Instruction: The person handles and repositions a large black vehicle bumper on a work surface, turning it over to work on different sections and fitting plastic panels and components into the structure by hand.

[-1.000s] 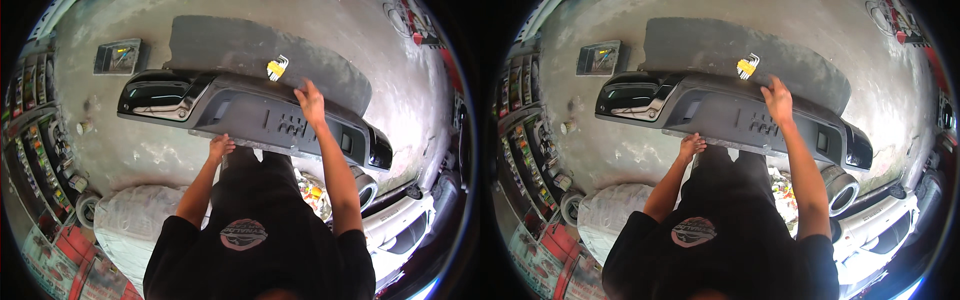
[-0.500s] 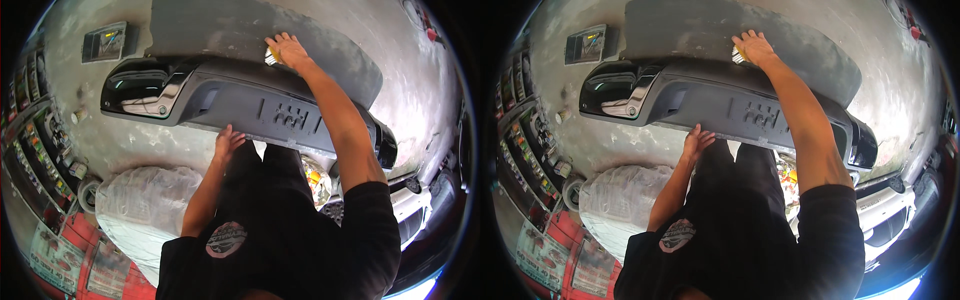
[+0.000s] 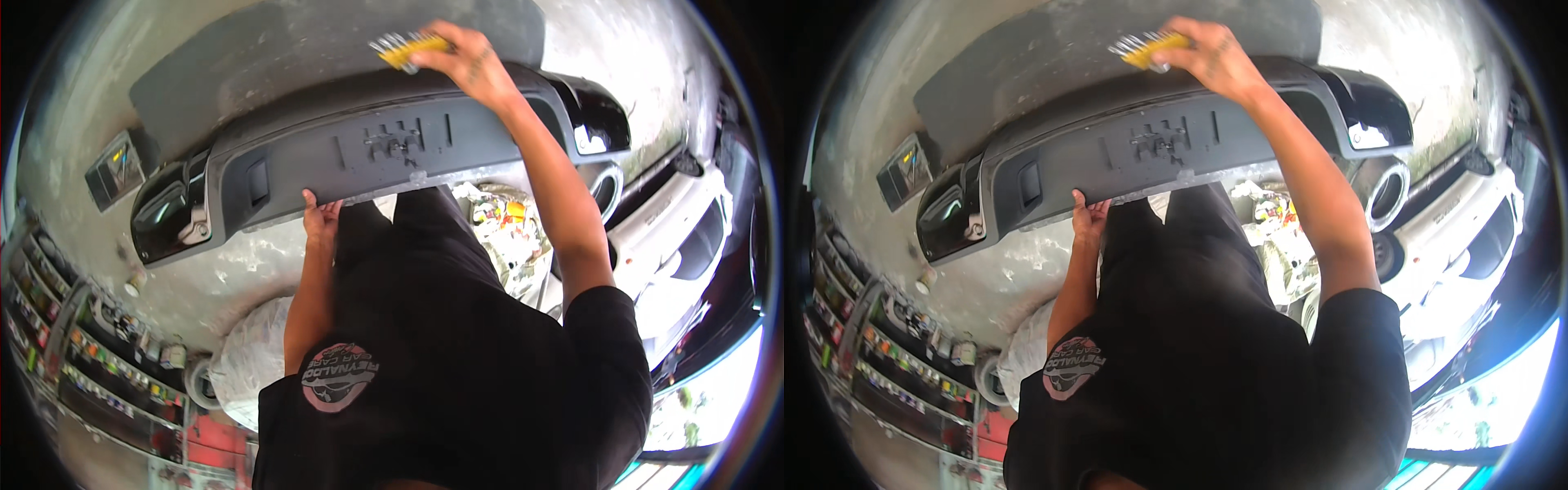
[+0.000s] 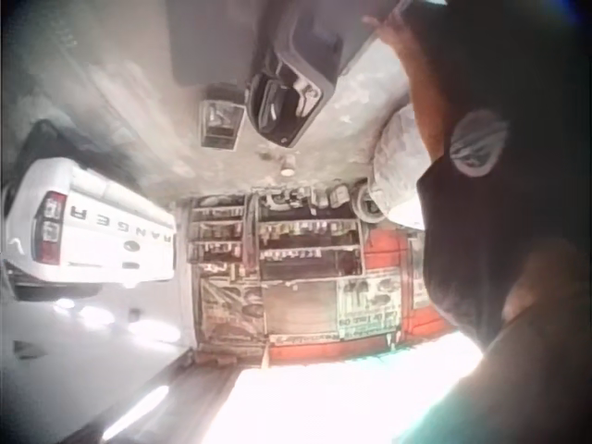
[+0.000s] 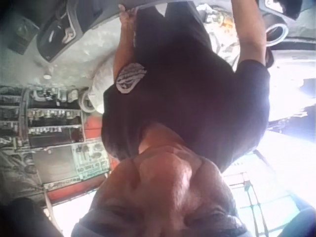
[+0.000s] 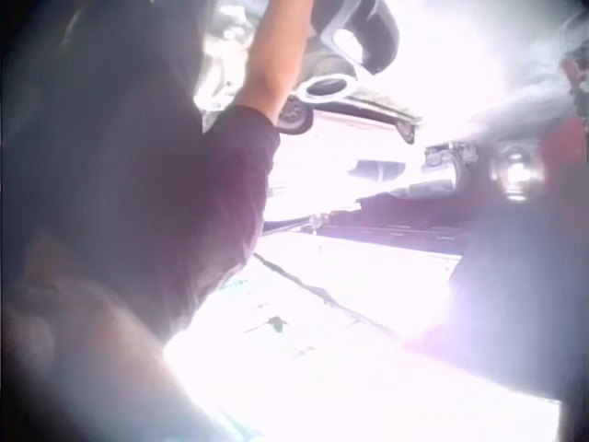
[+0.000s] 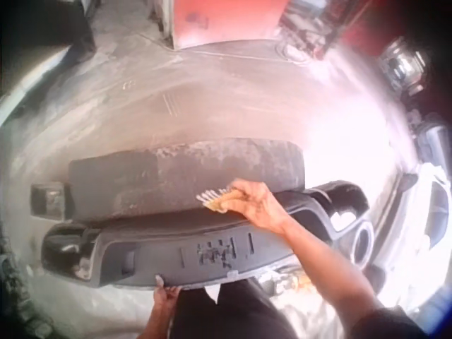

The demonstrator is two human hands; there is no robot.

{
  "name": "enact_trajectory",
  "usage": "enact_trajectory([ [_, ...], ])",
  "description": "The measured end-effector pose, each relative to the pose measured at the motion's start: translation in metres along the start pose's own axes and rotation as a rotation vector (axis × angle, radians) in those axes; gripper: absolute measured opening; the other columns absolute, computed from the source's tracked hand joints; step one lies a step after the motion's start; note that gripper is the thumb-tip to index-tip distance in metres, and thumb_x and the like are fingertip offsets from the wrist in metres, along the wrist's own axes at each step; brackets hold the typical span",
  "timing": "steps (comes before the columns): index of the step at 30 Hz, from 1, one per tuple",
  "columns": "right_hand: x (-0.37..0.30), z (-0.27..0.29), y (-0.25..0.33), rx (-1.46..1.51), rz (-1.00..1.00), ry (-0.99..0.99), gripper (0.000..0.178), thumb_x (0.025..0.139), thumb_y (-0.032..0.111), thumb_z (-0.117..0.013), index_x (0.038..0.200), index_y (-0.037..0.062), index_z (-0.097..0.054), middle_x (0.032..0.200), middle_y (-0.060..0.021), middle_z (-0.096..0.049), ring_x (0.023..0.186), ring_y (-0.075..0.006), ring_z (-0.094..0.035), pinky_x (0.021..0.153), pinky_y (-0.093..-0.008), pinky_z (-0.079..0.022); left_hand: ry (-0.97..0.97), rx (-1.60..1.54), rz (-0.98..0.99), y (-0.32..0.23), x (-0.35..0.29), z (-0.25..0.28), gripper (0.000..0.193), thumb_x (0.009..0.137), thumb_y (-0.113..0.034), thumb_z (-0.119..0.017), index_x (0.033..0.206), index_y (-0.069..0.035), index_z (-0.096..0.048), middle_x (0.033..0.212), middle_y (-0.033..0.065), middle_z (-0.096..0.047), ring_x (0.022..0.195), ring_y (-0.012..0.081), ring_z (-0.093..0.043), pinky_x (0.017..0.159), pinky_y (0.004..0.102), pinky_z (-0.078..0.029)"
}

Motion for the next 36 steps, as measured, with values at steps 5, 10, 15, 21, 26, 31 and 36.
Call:
enact_trajectory([
  [5, -0.175, 0.035, -0.078, 0.13, -0.41, 0.179, 0.05, 0.086, 0.037, -0.08, 0.107, -0.0057, -0.067, 0.079, -0.0123, -0.067, 0.071, -0.0151, -0.057, 0.069, -0.0367, -0.048, -0.088, 0.034, 0.01, 0.002, -0.007, -0.015, 0.07, 0.1, -0.054, -0.053, 0.144, -0.001, -0.043, 0.142, 0.0189, -0.053, 0.129, 0.0354, -0.055, 0.112, 0.0527, -0.045],
  [10, -0.33, -0.053, -0.202, 0.224, -0.911, 0.03, 0.039, 0.088, 0.028, -0.08, 0.106, -0.0043, -0.07, 0.083, -0.0082, -0.067, 0.076, -0.0161, -0.062, 0.067, -0.036, -0.053, -0.071, 0.108, -0.022, -0.001, -0.021, -0.016, 0.069, 0.101, -0.055, -0.05, 0.144, 0.0, -0.043, 0.14, 0.0199, -0.053, 0.128, 0.0362, -0.055, 0.111, 0.0517, -0.047],
  [15, -0.353, -0.114, -0.249, 0.715, -1.11, -0.41, 0.049, 0.09, 0.024, -0.078, 0.124, -0.0068, -0.061, 0.106, -0.0144, -0.07, 0.087, -0.0236, -0.069, 0.072, -0.0382, -0.062, -0.135, 0.133, -0.014, -0.008, -0.029, -0.025, 0.062, 0.101, -0.049, -0.053, 0.14, -0.001, -0.046, 0.14, 0.0188, -0.054, 0.127, 0.0347, -0.057, 0.11, 0.0521, -0.048],
  [21, -0.307, -0.13, -0.264, 0.984, -1.042, -0.491, 0.031, 0.095, 0.018, -0.067, 0.118, -0.0025, -0.063, 0.103, -0.0149, -0.07, 0.084, -0.0255, -0.07, 0.07, -0.0383, -0.062, -0.066, 0.221, -0.041, -0.015, -0.026, -0.018, 0.057, 0.103, -0.05, -0.048, 0.135, -0.002, -0.051, 0.127, 0.019, -0.063, 0.113, 0.0332, -0.065, 0.097, 0.0485, -0.058],
  [26, -0.293, -0.113, -0.262, 0.324, -1.004, -0.356, 0.036, 0.092, 0.011, -0.059, 0.125, -0.0031, -0.062, 0.101, -0.0118, -0.071, 0.085, -0.0225, -0.069, 0.072, -0.0347, -0.059, -0.174, 0.225, -0.003, -0.022, -0.046, -0.038, 0.056, 0.105, -0.049, -0.044, 0.134, -0.002, -0.053, 0.129, 0.0165, -0.065, 0.112, 0.0323, -0.067, 0.095, 0.048, -0.059],
  [31, -0.295, -0.059, -0.203, 1.422, -0.732, -0.8, 0.033, 0.094, 0.014, -0.048, 0.124, 0.0037, -0.056, 0.118, -0.0129, -0.063, 0.102, -0.0261, -0.066, 0.091, -0.0437, -0.056, -0.115, 0.196, -0.054, -0.031, -0.065, -0.045, 0.057, 0.105, -0.048, -0.045, 0.136, -0.002, -0.051, 0.13, 0.0208, -0.063, 0.115, 0.0347, -0.066, 0.097, 0.0462, -0.058],
  [36, -0.284, -0.041, -0.197, 1.389, -0.688, -0.863, 0.041, 0.093, 0.012, -0.059, 0.132, 0.0043, -0.05, 0.121, -0.0125, -0.063, 0.108, -0.0279, -0.066, 0.09, -0.0446, -0.057, -0.096, 0.219, -0.046, -0.035, -0.088, -0.067, 0.054, 0.106, -0.046, -0.045, 0.135, 0.0, -0.052, 0.128, 0.0189, -0.064, 0.112, 0.0339, -0.067, 0.094, 0.0457, -0.06],
])
Point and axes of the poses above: each hand's wrist, its own x-axis towards the middle knuckle, its own z-axis out of the back of the hand, y = z × x, the point moved 2 cm from there along x, towards the middle knuckle
